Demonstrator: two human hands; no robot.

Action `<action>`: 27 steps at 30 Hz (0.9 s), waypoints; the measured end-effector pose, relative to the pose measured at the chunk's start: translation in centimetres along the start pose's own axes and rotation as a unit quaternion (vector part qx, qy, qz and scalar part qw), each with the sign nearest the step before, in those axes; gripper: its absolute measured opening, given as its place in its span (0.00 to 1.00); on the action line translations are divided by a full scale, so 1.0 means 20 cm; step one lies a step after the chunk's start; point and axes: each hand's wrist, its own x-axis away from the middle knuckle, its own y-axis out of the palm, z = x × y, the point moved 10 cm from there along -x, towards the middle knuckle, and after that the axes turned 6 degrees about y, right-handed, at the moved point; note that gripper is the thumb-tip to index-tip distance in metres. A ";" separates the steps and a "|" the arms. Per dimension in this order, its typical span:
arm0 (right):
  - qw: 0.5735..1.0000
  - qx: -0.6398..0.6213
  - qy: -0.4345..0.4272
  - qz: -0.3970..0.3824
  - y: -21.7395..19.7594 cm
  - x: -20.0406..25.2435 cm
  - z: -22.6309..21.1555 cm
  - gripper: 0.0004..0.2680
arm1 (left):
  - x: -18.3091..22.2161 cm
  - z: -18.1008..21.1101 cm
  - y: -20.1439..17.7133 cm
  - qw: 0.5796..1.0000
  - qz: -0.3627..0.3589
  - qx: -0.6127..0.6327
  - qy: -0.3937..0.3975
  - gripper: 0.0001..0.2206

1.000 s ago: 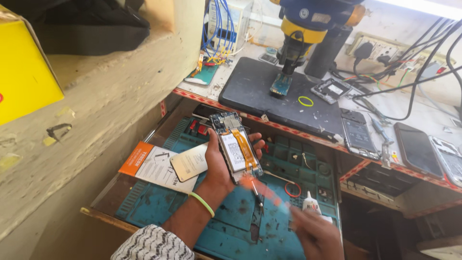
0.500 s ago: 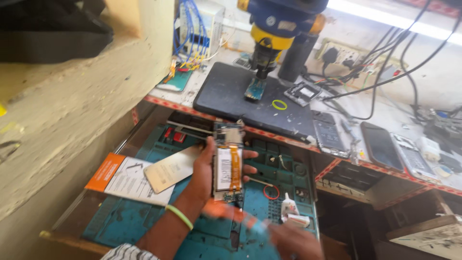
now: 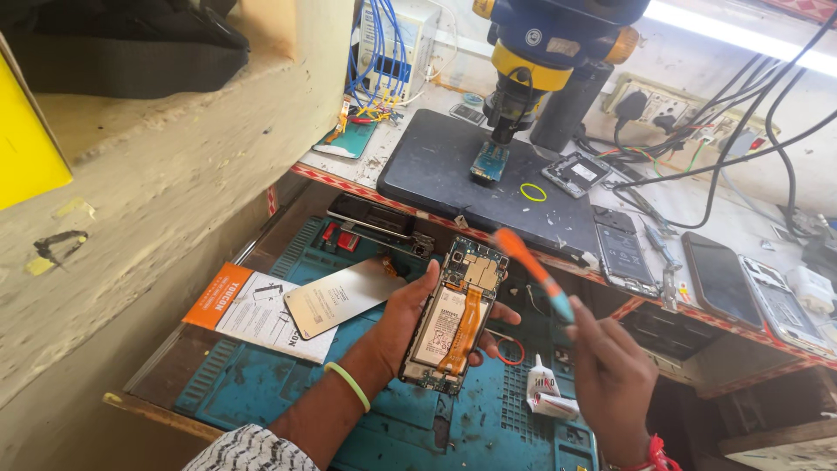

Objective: The person uses a metal pry tool to separate the screen assembly from the smartphone's frame. They then use a toothbrush to clean the internal components and the back of the screen. Finally, they place the disassembled phone parts on the workbench.

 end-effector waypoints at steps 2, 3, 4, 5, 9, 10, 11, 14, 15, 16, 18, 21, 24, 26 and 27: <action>0.997 -0.005 -0.045 -0.062 0.06 -0.01 -0.06 0.16 | 0.00 -0.01 -0.01 1.000 0.004 0.005 -0.004 0.41; 0.994 -0.006 -0.065 -0.093 0.09 -0.01 -0.08 0.16 | 0.00 -0.02 -0.01 1.000 0.000 0.013 -0.010 0.41; 0.998 0.013 -0.019 -0.064 0.07 -0.03 -0.03 0.16 | 0.01 -0.02 -0.01 1.000 -0.005 0.022 -0.016 0.41; 0.999 0.032 0.025 -0.035 0.05 -0.06 0.02 0.16 | 0.00 -0.02 -0.01 0.999 -0.010 0.030 -0.019 0.41; 0.995 -0.009 -0.059 -0.076 0.07 -0.02 -0.04 0.16 | 0.01 -0.03 -0.01 0.999 0.002 0.034 -0.027 0.40; 0.997 0.004 -0.032 -0.072 0.08 -0.03 0.01 0.14 | 0.01 -0.04 -0.01 0.998 0.007 0.049 -0.039 0.40; 0.998 0.021 -0.003 -0.067 0.09 -0.05 0.06 0.12 | 0.01 -0.07 -0.01 0.996 0.010 0.067 -0.054 0.40; 0.998 0.042 0.042 0.000 -0.01 -0.02 0.13 0.13 | 0.01 -0.05 0.01 0.998 -0.018 0.039 -0.041 0.40; 0.998 0.038 0.048 0.030 -0.04 -0.01 0.13 0.15 | 0.01 -0.03 0.01 0.998 -0.021 0.046 -0.031 0.39; 0.997 0.060 0.049 -0.006 0.00 0.01 0.13 0.15 | 0.00 -0.03 0.01 0.998 -0.023 0.052 -0.021 0.39; 0.990 0.099 0.058 -0.081 0.10 0.11 0.15 0.16 | 0.02 -0.02 -0.01 0.998 -0.019 0.058 -0.005 0.38; 0.953 -0.079 0.292 0.008 0.08 0.14 0.45 0.18 | 0.01 -0.01 -0.04 0.999 -0.019 0.043 0.011 0.38; 0.955 -0.119 0.271 0.036 0.08 0.16 0.37 0.18 | -0.01 0.02 -0.07 0.999 -0.002 -0.013 0.044 0.38; 0.985 -0.021 0.168 -0.030 0.16 0.14 0.18 0.18 | -0.01 0.02 -0.10 0.995 0.021 -0.068 0.068 0.38; 0.991 0.029 0.116 -0.059 0.18 0.13 0.09 0.18 | 0.00 0.02 -0.11 0.993 0.033 -0.084 0.076 0.39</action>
